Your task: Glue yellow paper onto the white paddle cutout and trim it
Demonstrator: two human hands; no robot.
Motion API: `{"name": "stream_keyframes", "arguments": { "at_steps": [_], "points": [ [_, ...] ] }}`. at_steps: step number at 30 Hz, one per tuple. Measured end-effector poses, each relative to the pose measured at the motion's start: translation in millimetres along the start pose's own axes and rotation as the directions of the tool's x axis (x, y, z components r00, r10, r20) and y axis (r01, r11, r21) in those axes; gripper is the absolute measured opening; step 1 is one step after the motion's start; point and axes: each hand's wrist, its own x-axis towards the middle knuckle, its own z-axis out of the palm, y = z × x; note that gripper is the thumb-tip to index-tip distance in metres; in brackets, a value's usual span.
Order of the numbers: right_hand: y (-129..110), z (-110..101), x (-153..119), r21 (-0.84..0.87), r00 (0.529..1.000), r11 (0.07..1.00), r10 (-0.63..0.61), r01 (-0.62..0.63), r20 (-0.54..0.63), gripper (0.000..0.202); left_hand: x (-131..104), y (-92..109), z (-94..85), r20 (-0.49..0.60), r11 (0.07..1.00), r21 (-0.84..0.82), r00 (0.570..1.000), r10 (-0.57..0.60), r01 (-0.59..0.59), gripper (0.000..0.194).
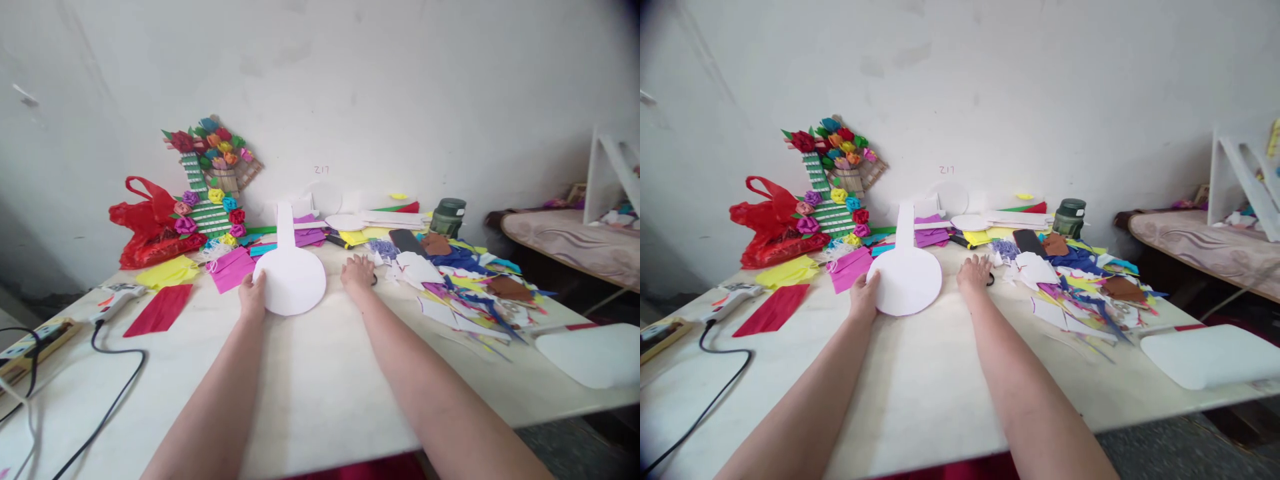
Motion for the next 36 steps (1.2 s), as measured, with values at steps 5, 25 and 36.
{"name": "stream_keyframes", "arguments": {
  "at_steps": [5, 25, 36],
  "points": [
    [-12, -9, -3, 0.171, 1.0, 0.985, -0.019, 0.019, 0.002, 0.04, 0, 0, -0.4, -0.022, 0.999, 0.049, 0.999, 0.023, -0.022, 0.033],
    [-28, -2, -13, 0.197, 0.949, 0.929, -0.313, 0.314, -0.038, 0.035, 8, -5, 13.0, -0.148, 0.951, 0.303, 0.984, 0.101, -0.052, 0.032],
    [-26, 3, -11, 0.204, 0.95, 0.934, -0.309, 0.293, 0.049, 0.027, 15, 0, 30.2, -0.173, 0.882, 0.469, 0.974, 0.145, -0.048, 0.021]
  ]
}}
